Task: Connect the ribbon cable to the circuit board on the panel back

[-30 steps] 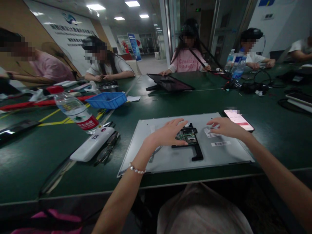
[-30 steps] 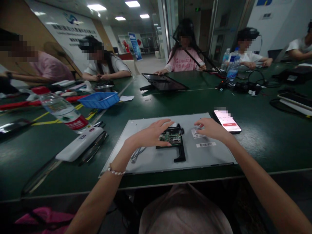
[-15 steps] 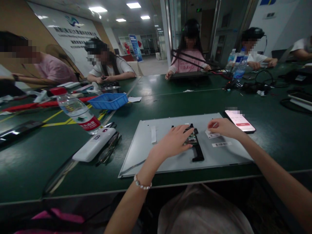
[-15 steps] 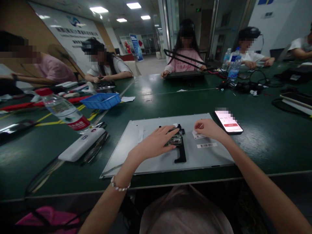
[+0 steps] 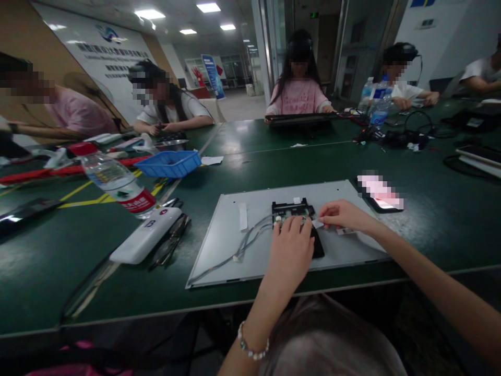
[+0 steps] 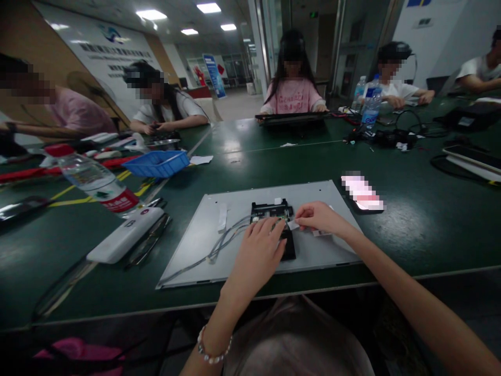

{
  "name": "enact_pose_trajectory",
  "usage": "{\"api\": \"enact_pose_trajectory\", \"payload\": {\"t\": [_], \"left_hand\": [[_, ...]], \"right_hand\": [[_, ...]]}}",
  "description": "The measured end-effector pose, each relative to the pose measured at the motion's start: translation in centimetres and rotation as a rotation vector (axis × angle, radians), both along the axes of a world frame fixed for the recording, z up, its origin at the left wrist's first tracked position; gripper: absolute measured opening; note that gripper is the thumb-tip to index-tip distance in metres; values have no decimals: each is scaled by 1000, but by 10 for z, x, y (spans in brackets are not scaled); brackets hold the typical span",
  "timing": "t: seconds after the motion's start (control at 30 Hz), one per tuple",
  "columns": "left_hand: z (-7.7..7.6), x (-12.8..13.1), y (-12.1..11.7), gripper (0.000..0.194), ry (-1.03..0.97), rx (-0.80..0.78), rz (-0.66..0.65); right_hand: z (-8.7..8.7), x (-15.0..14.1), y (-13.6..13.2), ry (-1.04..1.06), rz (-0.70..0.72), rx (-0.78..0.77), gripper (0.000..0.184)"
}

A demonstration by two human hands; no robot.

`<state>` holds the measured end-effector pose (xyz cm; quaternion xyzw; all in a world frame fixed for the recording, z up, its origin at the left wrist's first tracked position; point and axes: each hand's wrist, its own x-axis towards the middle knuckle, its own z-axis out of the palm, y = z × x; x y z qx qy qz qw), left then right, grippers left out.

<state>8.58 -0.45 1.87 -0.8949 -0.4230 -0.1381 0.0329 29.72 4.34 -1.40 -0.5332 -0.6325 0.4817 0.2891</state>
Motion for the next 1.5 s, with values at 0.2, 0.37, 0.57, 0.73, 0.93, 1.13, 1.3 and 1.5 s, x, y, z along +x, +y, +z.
{"api": "enact_pose_trajectory", "payload": {"t": [0.2, 0.37, 0.57, 0.73, 0.93, 1.13, 1.3, 1.5], "left_hand": [[-10, 10, -7, 33, -82, -29, 104], [-16, 19, -10, 37, -125, -5, 144], [-19, 26, -10, 27, -58, 8, 136], [-20, 26, -9, 27, -35, 31, 127], [-26, 24, -8, 30, -62, 89, 123], [-31, 26, -9, 30, -74, 83, 114], [-19, 16, -7, 40, -100, 111, 76], [22, -39, 37, 32, -106, 169, 215]], "right_hand": [[1, 1, 0, 23, -70, 15, 19], [-4, -2, 0, 47, -54, 34, 19], [-11, -7, -1, 10, -47, 134, 16], [-7, -11, -6, -184, -33, 302, 12], [-3, -21, -31, -491, -61, 498, 21], [-10, -35, -55, -593, -127, 549, 28], [-17, -39, -60, -568, -266, 621, 28], [-21, -38, -64, -589, -312, 695, 28]]}}
